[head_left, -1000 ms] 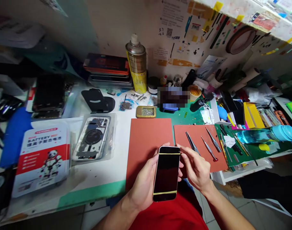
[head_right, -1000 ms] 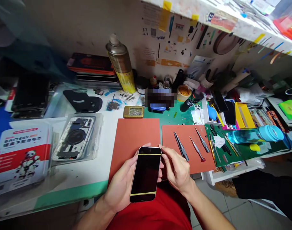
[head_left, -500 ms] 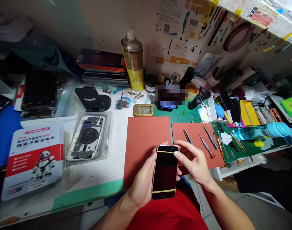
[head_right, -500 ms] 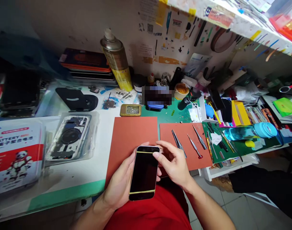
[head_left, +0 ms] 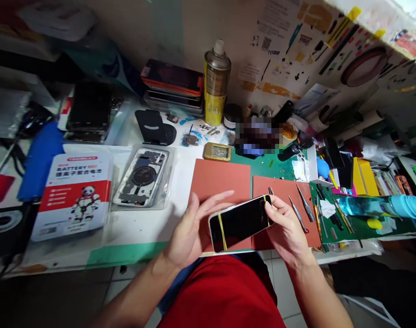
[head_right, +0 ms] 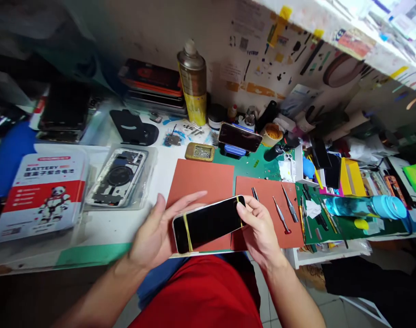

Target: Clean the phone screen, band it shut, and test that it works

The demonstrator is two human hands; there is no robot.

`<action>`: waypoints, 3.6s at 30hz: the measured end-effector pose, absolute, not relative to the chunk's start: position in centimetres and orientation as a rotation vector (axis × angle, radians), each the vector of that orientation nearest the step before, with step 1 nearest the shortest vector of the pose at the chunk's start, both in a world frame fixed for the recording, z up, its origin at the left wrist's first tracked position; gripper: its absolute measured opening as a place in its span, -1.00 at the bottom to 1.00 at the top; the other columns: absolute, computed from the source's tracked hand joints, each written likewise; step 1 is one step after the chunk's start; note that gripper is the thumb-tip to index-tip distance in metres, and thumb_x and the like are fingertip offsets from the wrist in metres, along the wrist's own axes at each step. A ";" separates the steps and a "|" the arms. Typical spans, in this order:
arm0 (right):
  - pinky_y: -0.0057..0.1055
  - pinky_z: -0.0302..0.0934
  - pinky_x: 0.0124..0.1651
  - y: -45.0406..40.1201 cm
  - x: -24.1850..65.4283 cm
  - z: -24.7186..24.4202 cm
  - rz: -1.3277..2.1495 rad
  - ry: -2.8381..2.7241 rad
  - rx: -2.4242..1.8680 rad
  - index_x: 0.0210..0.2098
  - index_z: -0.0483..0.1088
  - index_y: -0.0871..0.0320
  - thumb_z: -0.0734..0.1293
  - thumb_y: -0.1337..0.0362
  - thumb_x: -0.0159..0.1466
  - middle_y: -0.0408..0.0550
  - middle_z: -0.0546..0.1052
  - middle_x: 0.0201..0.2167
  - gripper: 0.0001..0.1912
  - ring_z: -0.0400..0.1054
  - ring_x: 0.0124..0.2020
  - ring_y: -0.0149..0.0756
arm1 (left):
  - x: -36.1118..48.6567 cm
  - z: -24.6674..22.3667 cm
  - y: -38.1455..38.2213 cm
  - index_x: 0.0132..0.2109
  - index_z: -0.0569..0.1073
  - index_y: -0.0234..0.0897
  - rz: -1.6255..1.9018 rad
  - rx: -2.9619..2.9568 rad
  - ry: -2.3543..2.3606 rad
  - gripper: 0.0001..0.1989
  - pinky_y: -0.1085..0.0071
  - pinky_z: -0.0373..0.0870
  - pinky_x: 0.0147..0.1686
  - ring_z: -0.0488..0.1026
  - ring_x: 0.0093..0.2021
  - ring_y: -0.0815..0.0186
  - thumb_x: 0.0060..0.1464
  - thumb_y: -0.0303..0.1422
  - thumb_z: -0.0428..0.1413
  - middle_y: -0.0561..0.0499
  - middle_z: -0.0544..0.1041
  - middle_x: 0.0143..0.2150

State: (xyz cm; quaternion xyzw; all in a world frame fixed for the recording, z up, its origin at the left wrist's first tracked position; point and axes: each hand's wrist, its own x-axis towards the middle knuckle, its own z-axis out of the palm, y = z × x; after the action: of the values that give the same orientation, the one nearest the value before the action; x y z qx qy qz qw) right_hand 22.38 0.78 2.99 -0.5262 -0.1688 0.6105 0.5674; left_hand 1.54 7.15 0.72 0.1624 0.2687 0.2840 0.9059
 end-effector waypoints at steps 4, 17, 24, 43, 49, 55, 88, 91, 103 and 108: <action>-0.36 0.47 0.04 -0.8 18.5 1.3 1.388 -0.318 -1.148 0.06 0.61 0.06 0.57 0.16 0.31 -0.01 0.71 -0.07 -0.65 0.60 -0.08 -0.23 | 2.9 -0.5 4.9 0.33 0.52 -0.16 0.995 0.369 0.483 -0.25 0.00 0.28 0.41 0.41 0.40 -0.07 0.29 0.26 0.02 -0.17 0.58 0.32; -0.35 0.47 -0.03 -1.6 19.1 1.0 0.890 -0.952 -1.559 -0.01 0.62 0.03 0.50 0.15 0.38 -0.01 0.65 -0.11 -0.78 0.56 -0.11 -0.21 | 2.1 -1.3 3.2 0.38 0.46 -0.19 0.876 0.360 0.620 -0.48 -0.03 0.30 0.42 0.47 0.35 -0.05 0.42 -0.08 0.08 -0.16 0.60 0.29; -0.33 0.46 -0.16 1.0 18.1 1.8 1.183 -0.823 -1.510 0.08 0.59 0.05 0.56 0.07 0.29 -0.06 0.63 -0.19 -0.59 0.48 -0.28 -0.29 | 2.2 -0.7 2.7 0.54 0.22 0.00 0.769 0.278 0.456 -0.41 -0.04 -0.18 0.57 0.08 0.58 0.01 0.45 -0.13 -0.01 0.01 0.33 0.53; -0.07 0.38 0.22 3.1 20.6 4.5 1.181 -1.544 -1.384 0.27 0.51 -0.05 0.46 0.21 0.42 0.01 0.64 0.10 -0.57 0.50 0.11 -0.07 | -1.1 0.0 3.7 0.54 0.16 0.16 0.506 0.893 0.829 -0.36 0.08 -0.12 0.56 0.08 0.59 0.03 0.42 -0.07 0.09 0.14 0.12 0.61; -0.38 0.40 -0.22 3.8 21.3 4.0 1.620 -1.066 -1.315 -0.10 0.64 0.08 0.57 0.15 0.28 -0.13 0.63 -0.29 -0.76 0.48 -0.32 -0.32 | -3.4 1.4 7.2 0.52 0.26 0.08 0.401 0.455 0.787 -0.28 -0.02 0.68 -0.21 0.71 -0.16 -0.08 0.31 0.07 0.14 -0.23 0.64 0.19; -0.46 0.42 -0.32 1.6 16.4 1.8 1.213 -0.511 -1.317 -0.10 0.60 0.04 0.65 0.16 0.17 -0.16 0.61 -0.32 -0.65 0.43 -0.39 -0.38 | -1.7 1.4 8.0 0.14 0.61 -0.14 1.005 0.300 0.819 -0.47 0.16 0.67 -0.27 0.64 -0.05 -0.02 0.17 0.08 0.28 -0.15 0.68 0.02; -0.33 0.58 -0.20 0.7 18.5 3.2 1.108 -1.280 -1.541 -0.13 0.58 0.05 0.47 0.31 0.36 -0.11 0.74 -0.32 -0.90 0.64 -0.36 -0.23 | 2.0 -0.1 8.4 0.30 0.39 0.04 1.052 0.441 0.899 -0.21 0.38 0.69 -0.30 0.67 -0.32 0.29 -0.02 -0.45 0.48 0.10 0.60 -0.10; -0.35 0.55 -0.19 0.6 18.8 3.1 1.150 -1.300 -1.546 -0.12 0.56 0.05 0.45 0.33 0.37 -0.12 0.72 -0.32 -0.90 0.62 -0.34 -0.26 | 1.9 0.0 8.4 0.32 0.36 0.05 1.045 0.438 0.886 -0.18 0.34 0.70 -0.30 0.67 -0.33 0.28 -0.01 -0.47 0.48 0.10 0.61 -0.08; -0.41 0.50 -0.19 0.7 19.0 2.8 1.223 -1.262 -1.472 -0.14 0.53 0.08 0.43 0.38 0.37 -0.14 0.67 -0.34 -0.91 0.54 -0.35 -0.36 | 1.8 -0.3 8.5 0.39 0.31 0.05 1.028 0.456 0.869 -0.11 0.32 0.73 -0.23 0.67 -0.30 0.30 -0.01 -0.48 0.48 0.08 0.63 -0.05; -0.43 0.50 -0.18 0.7 18.9 2.8 1.228 -1.239 -1.450 -0.14 0.52 0.09 0.43 0.40 0.35 -0.14 0.66 -0.34 -0.89 0.55 -0.34 -0.37 | 1.9 -0.5 8.5 0.40 0.29 0.05 1.015 0.459 0.862 -0.10 0.35 0.72 -0.26 0.68 -0.31 0.29 0.00 -0.46 0.48 0.08 0.63 -0.07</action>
State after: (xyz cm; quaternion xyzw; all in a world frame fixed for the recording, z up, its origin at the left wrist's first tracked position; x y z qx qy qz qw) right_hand 18.89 0.65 2.80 -0.5793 -0.4950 0.4905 0.4229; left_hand 1.92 8.54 -0.50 0.2108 0.3961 0.4667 0.7621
